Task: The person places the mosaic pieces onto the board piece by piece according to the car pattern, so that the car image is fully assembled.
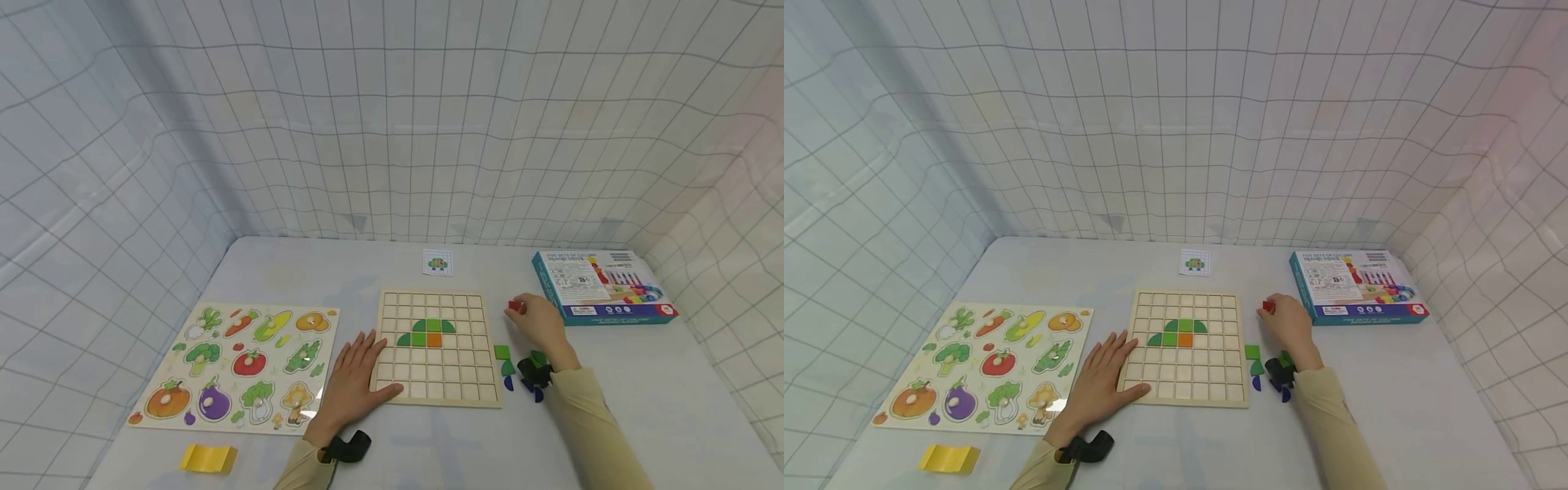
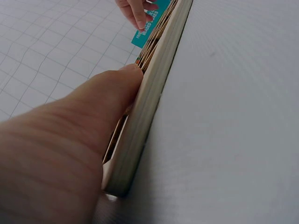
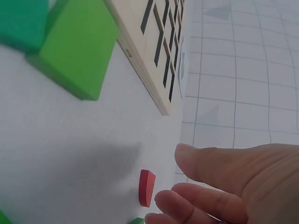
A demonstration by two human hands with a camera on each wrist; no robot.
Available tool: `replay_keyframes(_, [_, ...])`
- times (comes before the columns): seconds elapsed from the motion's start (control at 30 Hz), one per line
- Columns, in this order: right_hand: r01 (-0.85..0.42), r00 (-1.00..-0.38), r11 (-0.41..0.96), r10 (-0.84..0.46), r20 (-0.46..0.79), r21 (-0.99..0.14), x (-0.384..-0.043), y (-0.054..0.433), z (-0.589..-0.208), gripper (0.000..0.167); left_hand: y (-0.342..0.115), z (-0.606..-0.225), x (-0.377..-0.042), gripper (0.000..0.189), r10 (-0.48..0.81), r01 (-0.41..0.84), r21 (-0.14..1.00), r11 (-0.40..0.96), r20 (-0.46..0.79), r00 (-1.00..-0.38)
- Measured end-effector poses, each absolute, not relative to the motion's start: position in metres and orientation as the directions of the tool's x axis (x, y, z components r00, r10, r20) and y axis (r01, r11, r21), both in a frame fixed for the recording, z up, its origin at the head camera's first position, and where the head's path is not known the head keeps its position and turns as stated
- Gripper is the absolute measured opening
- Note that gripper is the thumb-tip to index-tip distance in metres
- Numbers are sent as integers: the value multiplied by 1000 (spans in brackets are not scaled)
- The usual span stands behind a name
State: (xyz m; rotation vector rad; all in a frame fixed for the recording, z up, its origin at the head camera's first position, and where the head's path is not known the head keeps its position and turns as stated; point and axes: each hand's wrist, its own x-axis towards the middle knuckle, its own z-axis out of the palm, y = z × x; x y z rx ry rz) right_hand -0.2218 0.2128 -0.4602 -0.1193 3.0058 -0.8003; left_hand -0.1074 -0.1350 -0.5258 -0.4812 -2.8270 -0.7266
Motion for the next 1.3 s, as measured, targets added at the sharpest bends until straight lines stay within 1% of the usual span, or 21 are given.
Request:
replay_keyframes(0.13, [-29, -997, 879, -62, -54, -476, -225, 213, -463, 39, -135, -526, -107, 85, 262, 348, 438, 829, 245, -933])
replay_keyframes(0.27, [-2, -995, 891, -46, -84, -454, -227, 213, -466, 38, -135, -526, -106, 85, 265, 357, 439, 825, 258, -929])
replay_keyframes(0.47, [-25, -997, 899, -52, -50, -436, -227, 213, -466, 29, -136, -525, -106, 86, 265, 347, 441, 828, 239, -934])
replay_keyframes(0.67, [-38, -998, 888, -61, -35, -458, -224, 212, -465, 18, -136, -524, -107, 86, 264, 347, 439, 829, 240, -934])
replay_keyframes(0.77, [-43, -997, 881, -66, -32, -472, -223, 212, -466, 16, -135, -524, -107, 85, 265, 354, 438, 826, 252, -931])
replay_keyframes(0.87, [-41, -997, 873, -64, -31, -486, -221, 212, -467, 18, -136, -524, -107, 86, 264, 351, 445, 824, 247, -932])
replay_keyframes(1.13, [-9, -999, 866, -30, -33, -501, -216, 213, -472, 37, -134, -524, -106, 85, 261, 351, 446, 823, 251, -932])
replay_keyframes(1.3, [-13, -1000, 869, -21, -11, -495, -214, 214, -473, 36, -134, -523, -107, 85, 261, 339, 445, 829, 229, -938])
